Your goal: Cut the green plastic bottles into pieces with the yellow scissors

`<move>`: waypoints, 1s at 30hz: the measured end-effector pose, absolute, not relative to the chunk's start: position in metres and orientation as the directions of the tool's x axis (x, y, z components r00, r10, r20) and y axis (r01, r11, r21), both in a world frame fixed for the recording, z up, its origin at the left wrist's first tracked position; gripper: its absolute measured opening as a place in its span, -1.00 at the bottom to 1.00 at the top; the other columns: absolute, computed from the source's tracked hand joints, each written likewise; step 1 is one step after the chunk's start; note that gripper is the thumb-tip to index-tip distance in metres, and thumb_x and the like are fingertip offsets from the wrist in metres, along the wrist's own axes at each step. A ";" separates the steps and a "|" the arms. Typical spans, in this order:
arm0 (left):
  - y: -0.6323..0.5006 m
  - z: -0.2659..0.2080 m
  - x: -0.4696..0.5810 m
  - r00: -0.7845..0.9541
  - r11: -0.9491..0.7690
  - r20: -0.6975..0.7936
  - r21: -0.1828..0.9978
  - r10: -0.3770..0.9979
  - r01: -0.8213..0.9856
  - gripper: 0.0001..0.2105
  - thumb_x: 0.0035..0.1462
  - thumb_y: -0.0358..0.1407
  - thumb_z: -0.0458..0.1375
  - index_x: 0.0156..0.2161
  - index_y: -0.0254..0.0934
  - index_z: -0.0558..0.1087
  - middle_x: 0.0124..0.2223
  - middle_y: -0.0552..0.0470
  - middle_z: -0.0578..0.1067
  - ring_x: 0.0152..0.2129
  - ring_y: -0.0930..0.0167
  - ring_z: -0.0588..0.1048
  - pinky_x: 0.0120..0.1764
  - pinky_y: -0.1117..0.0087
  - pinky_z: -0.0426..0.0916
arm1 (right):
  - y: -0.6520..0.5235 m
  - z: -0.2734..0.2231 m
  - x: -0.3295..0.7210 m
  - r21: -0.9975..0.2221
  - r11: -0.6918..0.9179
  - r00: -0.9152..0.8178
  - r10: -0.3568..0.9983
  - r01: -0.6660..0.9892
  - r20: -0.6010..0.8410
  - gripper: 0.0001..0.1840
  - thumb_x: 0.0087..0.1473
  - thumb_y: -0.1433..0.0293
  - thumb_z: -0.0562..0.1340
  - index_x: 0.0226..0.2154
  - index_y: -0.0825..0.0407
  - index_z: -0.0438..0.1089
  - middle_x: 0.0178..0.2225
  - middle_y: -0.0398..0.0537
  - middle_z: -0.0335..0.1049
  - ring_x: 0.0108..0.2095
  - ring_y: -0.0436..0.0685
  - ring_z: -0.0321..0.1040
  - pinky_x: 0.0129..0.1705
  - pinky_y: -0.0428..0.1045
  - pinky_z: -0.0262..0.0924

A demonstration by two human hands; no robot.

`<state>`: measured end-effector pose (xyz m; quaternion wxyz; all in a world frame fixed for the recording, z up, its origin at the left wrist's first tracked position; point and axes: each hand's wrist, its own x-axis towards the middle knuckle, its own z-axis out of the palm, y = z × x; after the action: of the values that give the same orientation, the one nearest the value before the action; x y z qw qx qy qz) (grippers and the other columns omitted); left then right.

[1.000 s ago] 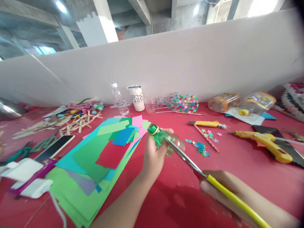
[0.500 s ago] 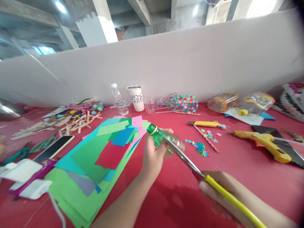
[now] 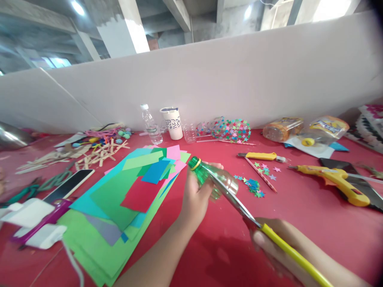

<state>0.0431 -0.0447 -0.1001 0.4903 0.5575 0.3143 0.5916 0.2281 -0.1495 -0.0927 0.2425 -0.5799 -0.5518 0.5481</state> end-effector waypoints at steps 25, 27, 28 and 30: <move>-0.042 -0.101 0.040 0.157 -0.378 0.418 0.896 0.895 -0.233 -0.81 0.22 -0.24 0.15 -0.07 -0.19 0.40 -0.04 -0.10 0.53 -0.17 0.28 0.55 -0.15 0.25 0.48 | -0.141 -0.068 0.222 -0.846 -0.320 -0.198 0.880 0.427 -0.432 -0.31 -0.17 -0.34 0.16 -0.57 -0.05 0.15 -0.62 -0.28 0.11 -0.65 -0.07 0.04 -0.70 -0.16 -0.03; -0.042 -0.102 0.040 0.162 -0.385 0.429 0.890 0.889 -0.246 -0.80 0.22 -0.23 0.14 -0.07 -0.19 0.39 -0.03 -0.10 0.52 -0.17 0.28 0.55 -0.16 0.26 0.48 | -0.141 -0.066 0.223 -0.845 -0.320 -0.218 0.871 0.428 -0.440 -0.39 -0.13 -0.24 0.26 -0.55 -0.04 0.21 -0.63 -0.28 0.14 -0.66 -0.07 0.06 -0.69 -0.16 -0.01; -0.041 -0.102 0.040 0.163 -0.389 0.434 0.887 0.886 -0.247 -0.80 0.22 -0.22 0.14 -0.07 -0.19 0.39 -0.04 -0.10 0.53 -0.18 0.29 0.55 -0.19 0.28 0.49 | -0.141 -0.067 0.224 -0.841 -0.328 -0.216 0.867 0.430 -0.449 -0.40 -0.12 -0.23 0.27 -0.55 -0.04 0.23 -0.62 -0.28 0.15 -0.67 -0.07 0.05 -0.70 -0.16 -0.02; -0.041 -0.102 0.039 0.164 -0.392 0.435 0.889 0.886 -0.237 -0.80 0.22 -0.21 0.15 -0.08 -0.19 0.38 -0.08 -0.10 0.54 -0.25 0.31 0.56 -0.30 0.34 0.49 | -0.143 -0.072 0.225 -0.839 -0.330 -0.186 0.878 0.433 -0.442 -0.36 -0.14 -0.28 0.22 -0.56 -0.03 0.25 -0.61 -0.26 0.18 -0.64 -0.05 0.09 -0.69 -0.16 0.02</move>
<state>0.0388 -0.0408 -0.1015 0.4788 0.5938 0.2731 0.5861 0.2255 -0.1431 -0.0719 0.2031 -0.6049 -0.5418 0.5471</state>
